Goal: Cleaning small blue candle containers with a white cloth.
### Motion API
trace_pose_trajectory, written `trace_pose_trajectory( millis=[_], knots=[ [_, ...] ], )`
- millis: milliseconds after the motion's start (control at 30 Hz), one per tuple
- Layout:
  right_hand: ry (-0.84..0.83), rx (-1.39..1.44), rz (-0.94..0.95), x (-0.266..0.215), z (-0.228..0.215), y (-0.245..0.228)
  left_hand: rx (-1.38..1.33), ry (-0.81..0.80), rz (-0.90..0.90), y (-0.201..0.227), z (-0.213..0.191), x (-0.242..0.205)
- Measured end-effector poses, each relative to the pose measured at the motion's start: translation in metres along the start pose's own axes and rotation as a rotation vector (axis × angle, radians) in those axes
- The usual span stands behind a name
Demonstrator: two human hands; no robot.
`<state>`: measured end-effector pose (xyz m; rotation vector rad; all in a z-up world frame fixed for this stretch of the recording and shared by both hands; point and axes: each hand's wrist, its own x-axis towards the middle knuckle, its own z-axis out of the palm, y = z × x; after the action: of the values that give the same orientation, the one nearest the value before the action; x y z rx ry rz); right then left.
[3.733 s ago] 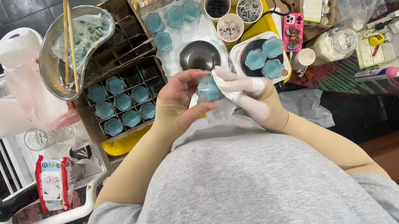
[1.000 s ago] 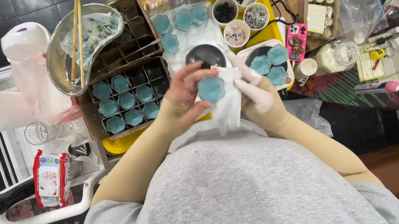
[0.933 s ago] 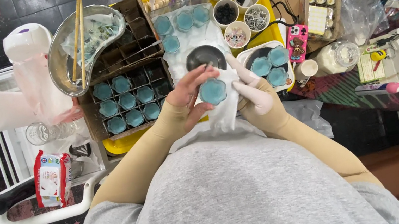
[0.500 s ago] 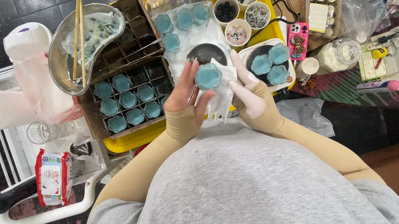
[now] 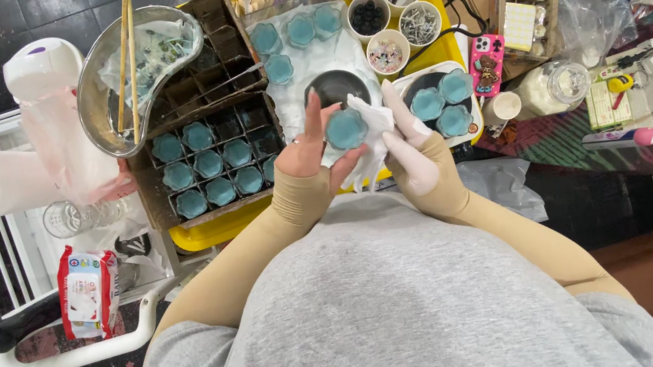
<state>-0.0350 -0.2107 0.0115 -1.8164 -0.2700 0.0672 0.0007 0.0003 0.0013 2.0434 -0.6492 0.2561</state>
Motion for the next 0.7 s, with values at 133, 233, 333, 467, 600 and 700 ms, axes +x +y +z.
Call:
trace_pose_trajectory(
  millis=[133, 233, 333, 467, 600, 700],
  knots=[
    [-0.010, 0.324, -0.099, -0.001, 0.006, 0.002, -0.278, -0.041, -0.243, 0.000, -0.002, 0.000],
    [-0.034, 0.005, -0.232, -0.003, 0.005, 0.007, -0.695, -0.064, -0.398, -0.012, 0.000, -0.003],
    [-0.138, -0.104, -0.227, -0.005, 0.004, 0.024, -1.223, -0.022, -0.513, -0.023, 0.002, -0.007],
    [-0.241, -0.425, -0.640, 0.003, -0.002, 0.024, -1.463, -0.006, -0.706, -0.024, -0.008, -0.008],
    [-0.407, -0.513, -0.789, 0.016, -0.010, 0.002, -1.524, 0.017, -0.719, -0.021, -0.018, -0.007],
    [-0.525, -0.476, -0.475, 0.022, -0.012, -0.022, -1.644, 0.017, -0.599, -0.026, -0.025, -0.010]
  ],
)
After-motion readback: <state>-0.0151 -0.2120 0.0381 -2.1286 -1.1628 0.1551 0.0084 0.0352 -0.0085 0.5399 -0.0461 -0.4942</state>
